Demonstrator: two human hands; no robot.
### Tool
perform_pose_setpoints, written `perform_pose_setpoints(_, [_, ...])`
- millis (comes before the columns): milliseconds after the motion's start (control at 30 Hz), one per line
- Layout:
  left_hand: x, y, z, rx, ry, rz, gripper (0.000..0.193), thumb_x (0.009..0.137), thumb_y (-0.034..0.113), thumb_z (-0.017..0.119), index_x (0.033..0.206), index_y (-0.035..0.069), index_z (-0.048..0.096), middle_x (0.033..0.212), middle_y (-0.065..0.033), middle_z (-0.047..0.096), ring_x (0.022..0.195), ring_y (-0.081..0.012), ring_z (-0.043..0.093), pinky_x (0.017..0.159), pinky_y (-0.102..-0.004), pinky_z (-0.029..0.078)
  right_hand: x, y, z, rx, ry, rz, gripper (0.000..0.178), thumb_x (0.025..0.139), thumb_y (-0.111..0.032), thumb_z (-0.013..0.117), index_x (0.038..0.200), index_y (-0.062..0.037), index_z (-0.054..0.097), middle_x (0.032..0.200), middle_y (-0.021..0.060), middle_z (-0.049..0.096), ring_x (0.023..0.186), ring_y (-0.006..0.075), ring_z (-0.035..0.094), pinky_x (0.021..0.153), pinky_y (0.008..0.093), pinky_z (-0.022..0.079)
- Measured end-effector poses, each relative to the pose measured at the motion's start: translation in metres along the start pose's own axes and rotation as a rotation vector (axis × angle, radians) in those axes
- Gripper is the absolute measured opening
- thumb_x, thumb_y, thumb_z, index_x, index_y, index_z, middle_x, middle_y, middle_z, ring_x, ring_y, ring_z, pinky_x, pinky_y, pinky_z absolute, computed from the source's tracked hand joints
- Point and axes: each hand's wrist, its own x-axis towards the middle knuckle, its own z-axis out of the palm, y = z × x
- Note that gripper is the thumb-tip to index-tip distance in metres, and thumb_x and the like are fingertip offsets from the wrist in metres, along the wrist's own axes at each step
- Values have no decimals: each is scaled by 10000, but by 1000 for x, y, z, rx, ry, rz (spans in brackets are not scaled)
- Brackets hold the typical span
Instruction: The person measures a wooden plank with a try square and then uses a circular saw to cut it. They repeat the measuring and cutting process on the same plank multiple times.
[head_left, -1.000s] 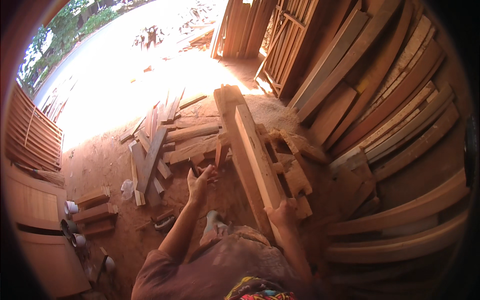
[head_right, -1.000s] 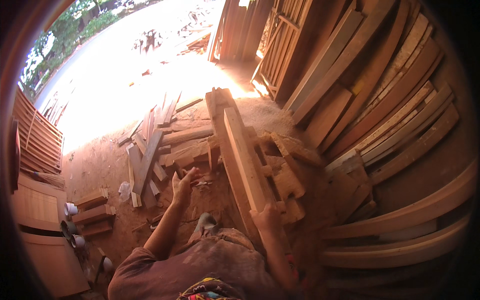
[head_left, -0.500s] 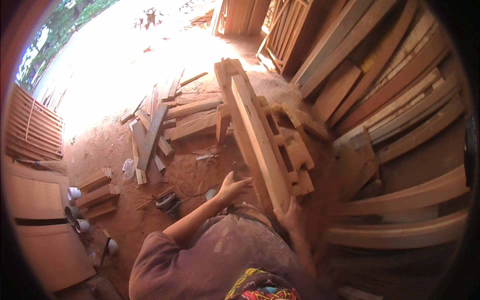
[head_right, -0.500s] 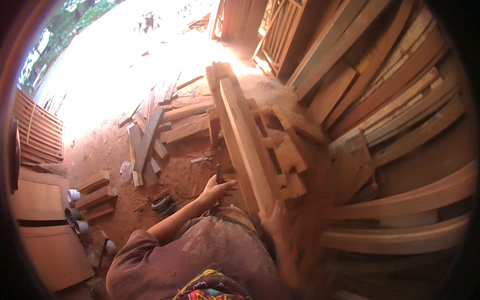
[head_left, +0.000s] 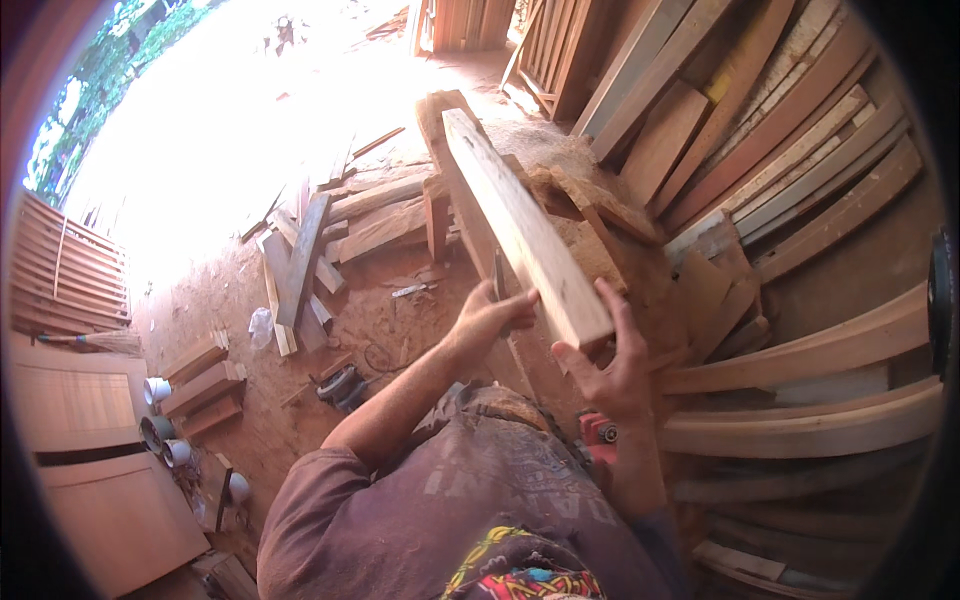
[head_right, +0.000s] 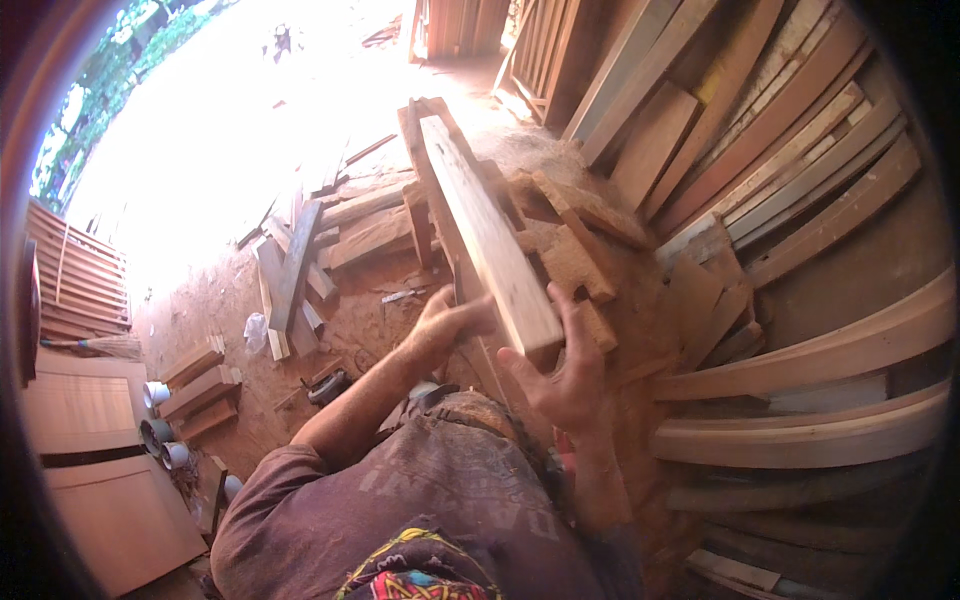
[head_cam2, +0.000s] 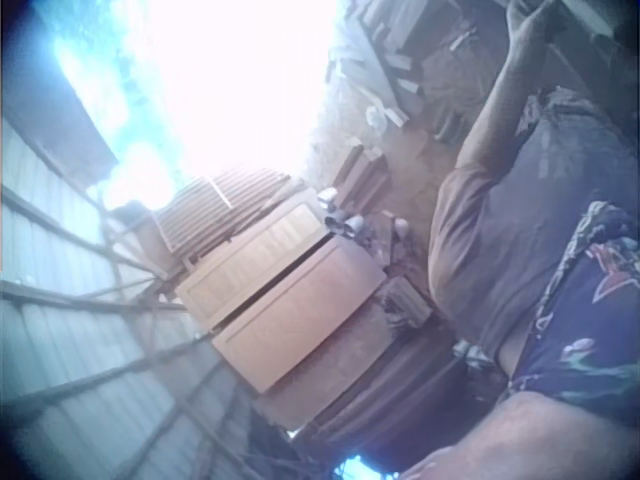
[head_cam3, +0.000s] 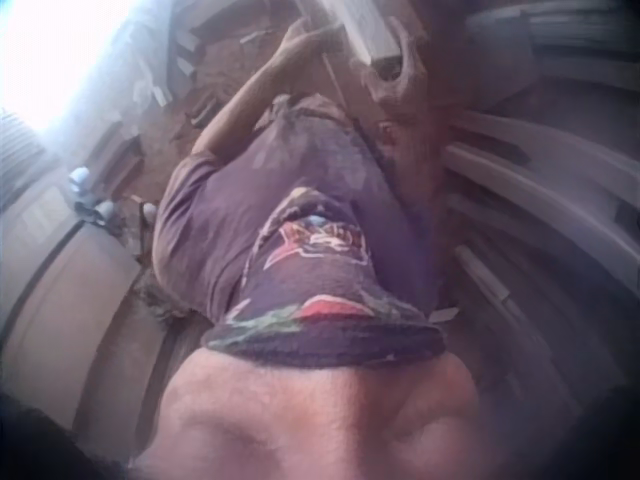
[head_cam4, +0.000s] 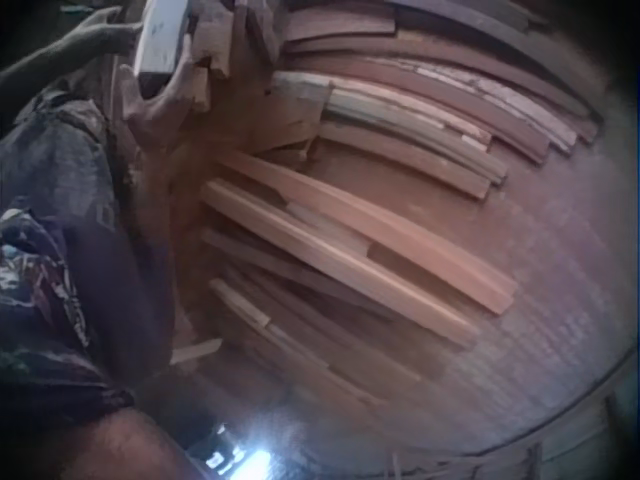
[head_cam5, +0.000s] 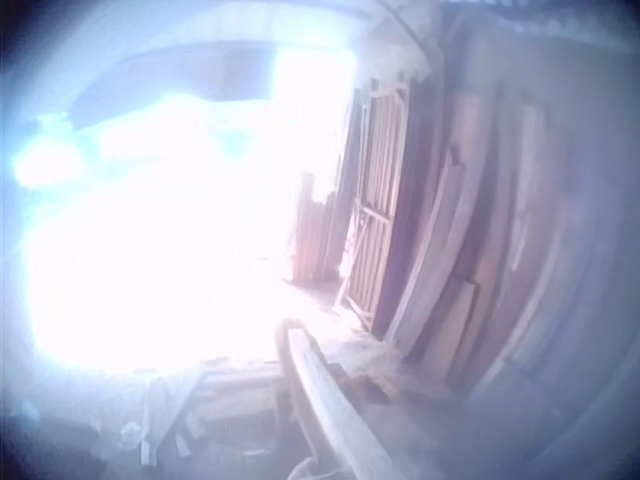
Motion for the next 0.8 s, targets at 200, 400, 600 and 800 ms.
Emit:
perform_pose_setpoints(200, [9,81,7,42,86,280,614,957,510,836,1227,-6,642,1062,-129,748,971,-195,763,860,-346,603,63,-37,-2,234,29,-64,610,918,-205,881,1419,26,619,1201,164,751,1086,238,725,920,377,567])
perform_pose_setpoints(400, [15,98,-5,25,49,289,396,1058,300,755,1255,-17,623,1093,-91,723,991,-152,740,897,-334,638,84,-55,5,144,88,-210,559,910,-179,877,1393,9,668,1190,137,758,1064,225,724,939,369,560])
perform_pose_setpoints(600, [13,94,-11,42,55,317,582,1014,468,768,1301,-25,650,1136,-130,751,1022,-195,757,913,-346,608,86,-52,14,239,71,-174,570,891,-178,889,1388,1,677,1195,126,758,1077,218,720,903,357,570])
perform_pose_setpoints(800, [7,98,-10,-88,-30,336,339,1104,291,680,1254,-11,651,1153,-110,733,1005,-163,748,918,-342,640,88,-51,20,162,70,-228,553,899,-182,882,1381,-7,677,1185,121,749,1072,227,726,878,349,578])
